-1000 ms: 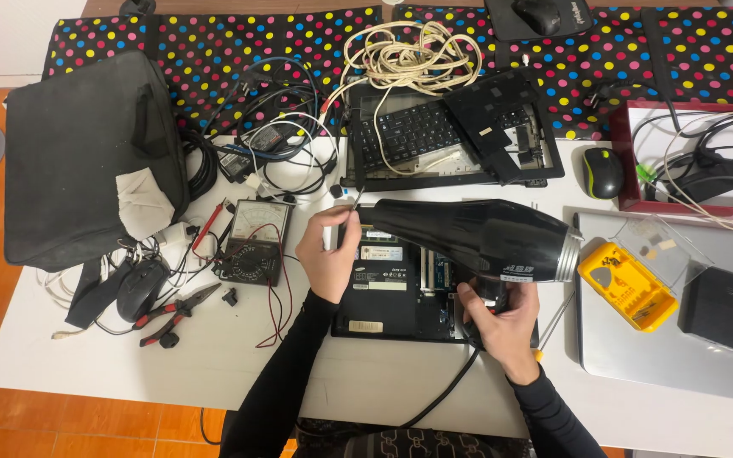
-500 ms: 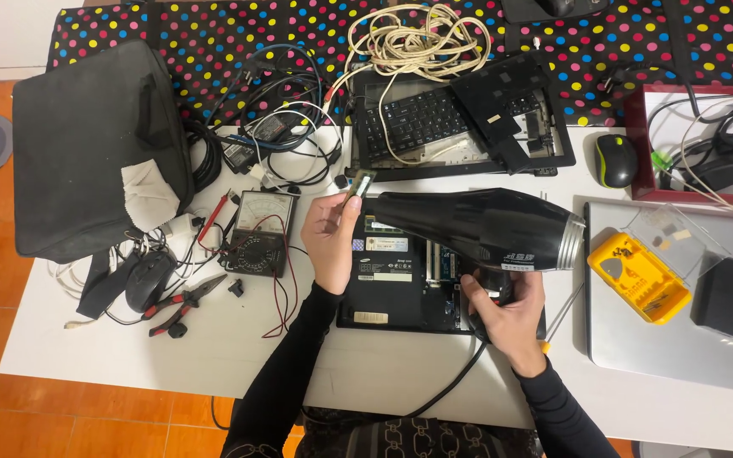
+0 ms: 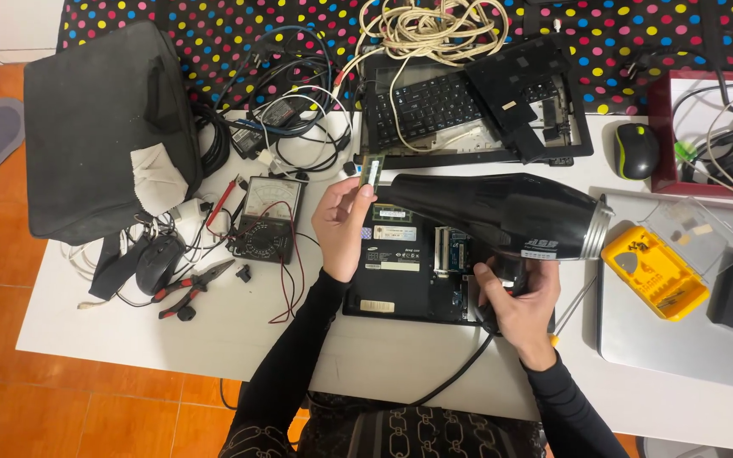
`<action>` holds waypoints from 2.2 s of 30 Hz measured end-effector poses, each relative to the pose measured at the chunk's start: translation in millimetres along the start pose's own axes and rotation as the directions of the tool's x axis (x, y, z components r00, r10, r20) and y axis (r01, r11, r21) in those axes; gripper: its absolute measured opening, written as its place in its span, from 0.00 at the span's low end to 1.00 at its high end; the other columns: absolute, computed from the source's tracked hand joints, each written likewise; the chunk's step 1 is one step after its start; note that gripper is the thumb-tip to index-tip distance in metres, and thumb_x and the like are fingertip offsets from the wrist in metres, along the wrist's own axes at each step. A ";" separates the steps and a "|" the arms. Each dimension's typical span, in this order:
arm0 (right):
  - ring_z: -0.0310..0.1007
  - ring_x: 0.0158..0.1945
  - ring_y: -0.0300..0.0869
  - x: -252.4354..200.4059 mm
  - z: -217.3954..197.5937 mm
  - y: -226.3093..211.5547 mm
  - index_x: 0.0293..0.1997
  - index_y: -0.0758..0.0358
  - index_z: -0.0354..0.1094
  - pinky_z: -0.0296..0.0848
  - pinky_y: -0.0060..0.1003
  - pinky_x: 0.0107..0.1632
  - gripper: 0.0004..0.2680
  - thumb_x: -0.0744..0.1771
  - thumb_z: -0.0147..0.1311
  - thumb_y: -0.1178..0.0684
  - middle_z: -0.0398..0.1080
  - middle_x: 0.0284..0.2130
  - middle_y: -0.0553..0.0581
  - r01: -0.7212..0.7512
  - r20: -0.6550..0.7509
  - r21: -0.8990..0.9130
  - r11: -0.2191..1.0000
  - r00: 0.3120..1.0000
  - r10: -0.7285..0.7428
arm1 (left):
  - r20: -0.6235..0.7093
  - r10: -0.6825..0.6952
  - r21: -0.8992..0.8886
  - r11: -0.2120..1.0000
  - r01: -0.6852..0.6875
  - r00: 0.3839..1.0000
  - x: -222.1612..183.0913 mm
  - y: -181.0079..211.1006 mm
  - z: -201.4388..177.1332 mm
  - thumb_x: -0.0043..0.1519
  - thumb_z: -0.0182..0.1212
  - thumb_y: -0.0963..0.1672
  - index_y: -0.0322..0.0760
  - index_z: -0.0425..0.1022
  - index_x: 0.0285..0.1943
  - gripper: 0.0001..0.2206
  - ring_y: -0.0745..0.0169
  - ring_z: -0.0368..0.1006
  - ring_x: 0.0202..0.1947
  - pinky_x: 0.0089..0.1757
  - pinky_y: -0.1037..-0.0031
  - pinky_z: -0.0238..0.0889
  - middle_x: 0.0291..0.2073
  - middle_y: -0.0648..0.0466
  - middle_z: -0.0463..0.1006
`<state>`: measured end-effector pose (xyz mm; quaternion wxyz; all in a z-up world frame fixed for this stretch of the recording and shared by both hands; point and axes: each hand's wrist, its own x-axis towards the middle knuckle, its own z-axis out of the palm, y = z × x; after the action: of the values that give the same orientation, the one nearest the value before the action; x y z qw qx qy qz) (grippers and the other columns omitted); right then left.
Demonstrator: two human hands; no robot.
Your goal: The recorder is repairing a laptop, using a hair dryer to apply heat to the RAM area and motherboard.
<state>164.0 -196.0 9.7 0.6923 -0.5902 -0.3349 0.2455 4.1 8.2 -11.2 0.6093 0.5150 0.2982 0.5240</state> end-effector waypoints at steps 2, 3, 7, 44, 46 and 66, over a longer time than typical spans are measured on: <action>0.72 0.25 0.36 -1.8 0.4 1.4 0.57 0.68 0.57 0.70 0.29 0.26 0.17 0.65 0.59 0.67 0.72 0.33 0.57 0.001 -0.006 0.002 1.000 1.000 -0.001 | 0.004 0.004 0.042 0.999 -0.004 1.000 -1.5 -3.7 -2.9 0.67 0.66 0.40 0.29 0.76 0.53 0.09 0.69 0.76 0.41 0.44 0.78 0.68 0.40 0.51 0.81; 0.72 0.25 0.36 -2.8 0.3 2.1 0.57 0.68 0.57 0.70 0.29 0.26 0.17 0.65 0.59 0.67 0.72 0.34 0.57 0.005 -0.012 0.002 1.000 1.000 -0.005 | 0.009 0.009 0.082 0.997 -0.010 1.000 -2.2 -5.7 -4.0 0.67 0.66 0.40 0.29 0.78 0.52 0.08 0.69 0.75 0.40 0.42 0.78 0.66 0.40 0.51 0.81; 0.71 0.26 0.36 -3.6 0.0 5.0 0.59 0.68 0.56 0.70 0.29 0.27 0.17 0.65 0.59 0.68 0.72 0.34 0.58 0.018 -0.026 0.017 1.000 1.000 -0.018 | 0.057 0.291 0.333 0.896 -0.293 0.955 -3.1 11.6 2.2 0.66 0.67 0.39 0.32 0.79 0.49 0.06 0.69 0.73 0.43 0.43 0.78 0.67 0.50 0.51 0.77; 0.74 0.40 0.34 -15.6 1.0 14.6 0.50 0.68 0.67 0.73 0.28 0.45 0.12 0.65 0.65 0.61 0.74 0.40 0.52 0.129 -0.004 -0.137 0.982 0.991 -0.131 | 0.158 0.548 0.629 0.586 -0.512 0.821 -10.1 -20.5 -16.4 0.63 0.70 0.38 0.37 0.69 0.59 0.18 0.53 0.75 0.58 0.57 0.70 0.69 0.55 0.49 0.76; 0.74 0.41 0.34 -15.5 1.3 13.4 0.50 0.67 0.66 0.73 0.27 0.45 0.12 0.65 0.65 0.60 0.74 0.41 0.52 0.139 0.005 -0.095 0.986 0.990 -0.140 | 0.186 0.533 0.636 0.575 -0.515 0.825 -10.6 -22.8 -16.5 0.63 0.68 0.36 0.37 0.69 0.60 0.18 0.51 0.75 0.58 0.57 0.69 0.70 0.55 0.49 0.76; 0.75 0.39 0.35 -15.5 3.1 12.5 0.47 0.67 0.70 0.73 0.27 0.46 0.10 0.64 0.65 0.61 0.76 0.39 0.52 0.165 0.015 -0.206 0.964 0.986 -0.165 | 0.254 0.528 0.626 0.549 -0.553 0.811 -9.1 -22.3 -18.5 0.61 0.70 0.36 0.37 0.68 0.58 0.19 0.52 0.75 0.53 0.52 0.69 0.71 0.52 0.48 0.75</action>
<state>152.2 -203.1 -5.0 0.6456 -0.6294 -0.4056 0.1500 -7.7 7.2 -39.2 0.1941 0.7746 0.2831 0.5312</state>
